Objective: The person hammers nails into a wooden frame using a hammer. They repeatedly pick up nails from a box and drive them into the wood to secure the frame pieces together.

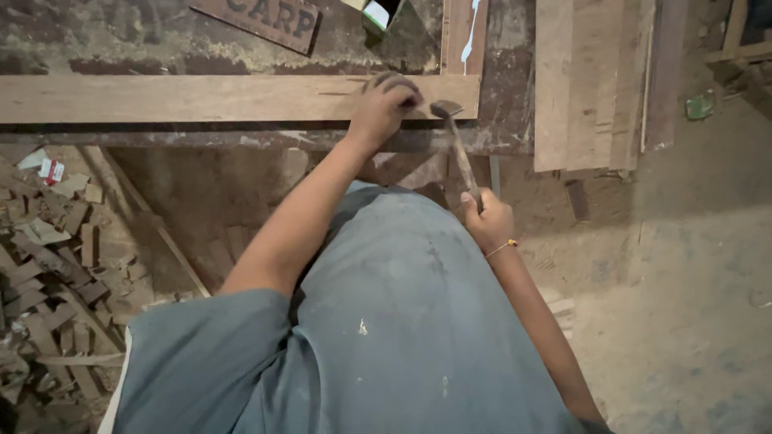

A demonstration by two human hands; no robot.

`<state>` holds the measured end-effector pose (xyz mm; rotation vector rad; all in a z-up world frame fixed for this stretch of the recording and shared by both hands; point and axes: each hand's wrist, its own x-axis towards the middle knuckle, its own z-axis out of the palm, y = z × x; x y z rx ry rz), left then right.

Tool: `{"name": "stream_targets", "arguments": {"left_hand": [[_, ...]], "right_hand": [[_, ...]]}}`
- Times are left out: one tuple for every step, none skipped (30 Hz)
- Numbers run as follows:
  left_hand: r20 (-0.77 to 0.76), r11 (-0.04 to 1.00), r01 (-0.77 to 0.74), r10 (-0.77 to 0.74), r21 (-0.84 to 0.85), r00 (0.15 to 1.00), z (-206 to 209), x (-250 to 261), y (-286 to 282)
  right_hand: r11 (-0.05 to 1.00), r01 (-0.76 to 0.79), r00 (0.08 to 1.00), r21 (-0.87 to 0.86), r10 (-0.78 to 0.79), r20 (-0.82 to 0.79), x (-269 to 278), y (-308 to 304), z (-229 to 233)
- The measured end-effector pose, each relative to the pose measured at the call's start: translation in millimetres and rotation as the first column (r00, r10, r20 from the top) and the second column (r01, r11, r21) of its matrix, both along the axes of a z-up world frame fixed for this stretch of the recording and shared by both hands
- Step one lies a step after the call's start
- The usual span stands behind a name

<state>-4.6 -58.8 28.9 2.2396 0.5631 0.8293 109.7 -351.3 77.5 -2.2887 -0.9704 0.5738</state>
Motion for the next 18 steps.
{"name": "stream_targets", "arguments": {"left_hand": [[0.017, 0.998, 0.012, -0.013, 0.055, 1.000, -3.0, 1.8, 1.0], [-0.005, 0.999, 0.010, -0.010, 0.050, 1.000, -5.9, 3.3, 2.1], [-0.028, 0.999, 0.008, -0.007, 0.044, 1.000, -8.1, 4.6, 3.5], [-0.050, 0.999, 0.004, -0.002, 0.038, 0.999, -9.1, 4.2, 3.0], [-0.057, 1.000, 0.016, -0.016, 0.015, 0.998, -8.2, 2.4, 0.1], [-0.064, 1.000, 0.028, -0.028, 0.000, 0.998, -5.1, 0.0, 0.3], [-0.070, 0.999, 0.039, -0.040, -0.016, 0.997, -0.8, -2.5, 1.3], [-0.071, 0.999, 0.046, -0.047, -0.015, 0.996, 3.2, -4.6, 1.8], [-0.072, 0.998, 0.054, -0.055, -0.014, 0.996, 6.7, -6.5, 2.3], [-0.072, 0.998, 0.064, -0.065, -0.015, 0.995, 9.1, -7.6, 1.1], [-0.061, 0.998, 0.066, -0.067, -0.016, 0.996, 10.5, -8.4, 0.6], [-0.048, 0.998, 0.066, -0.067, -0.015, 0.997, 11.3, -8.2, 1.6], [-0.035, 0.998, 0.067, -0.067, -0.014, 0.997, 11.8, -8.3, 1.5], [-0.033, 0.997, 0.069, -0.069, -0.017, 0.997, 12.3, -7.8, 2.3], [-0.031, 0.997, 0.071, -0.071, -0.020, 0.997, 12.4, -7.5, 3.3], [-0.031, 0.997, 0.072, -0.072, -0.028, 0.997, 11.3, -8.2, 2.1], [-0.025, 0.998, 0.063, -0.064, -0.019, 0.998, 9.9, -7.8, 0.8], [-0.018, 0.999, 0.052, -0.052, -0.008, 0.999, 8.6, -6.7, 0.6]], "right_hand": [[1.000, -0.010, 1.000, -0.012, 0.010, -0.001, 0.4, -0.1, -0.4], [0.999, -0.020, 1.000, -0.025, 0.020, -0.002, 0.4, -0.3, 0.2], [0.997, -0.026, 1.000, -0.071, 0.027, 0.011, 0.3, 1.7, 0.7], [0.993, -0.035, 0.999, -0.117, 0.037, 0.023, 0.7, 5.6, 1.5], [0.986, -0.042, 0.998, -0.163, 0.049, 0.034, 0.7, 8.3, 4.1], [0.985, -0.054, 0.997, -0.166, 0.064, 0.053, 0.8, 12.7, 7.5], [0.983, -0.066, 0.994, -0.170, 0.079, 0.072, 1.2, 16.9, 11.9], [0.981, -0.074, 0.992, -0.178, 0.091, 0.090, 1.0, 19.1, 17.0], [0.978, -0.081, 0.991, -0.191, 0.100, 0.094, 1.1, 22.0, 21.4], [0.975, -0.085, 0.989, -0.207, 0.107, 0.098, 1.1, 23.8, 25.4], [0.971, -0.089, 0.988, -0.223, 0.114, 0.102, 0.8, 25.8, 28.4], [0.956, -0.110, 0.983, -0.272, 0.146, 0.114, 2.0, 28.8, 30.8], [0.938, -0.130, 0.976, -0.321, 0.178, 0.124, 3.7, 31.1, 33.0], [0.919, -0.150, 0.968, -0.365, 0.211, 0.134, 5.2, 33.8, 34.3], [0.933, -0.137, 0.971, -0.333, 0.193, 0.143, 5.8, 35.0, 35.2], [0.944, -0.125, 0.973, -0.305, 0.177, 0.148, 6.1, 33.9, 35.8], [0.954, -0.114, 0.975, -0.277, 0.160, 0.153, 6.1, 32.7, 35.3], [0.964, -0.118, 0.978, -0.240, 0.154, 0.140, 6.2, 32.1, 33.6]]}}
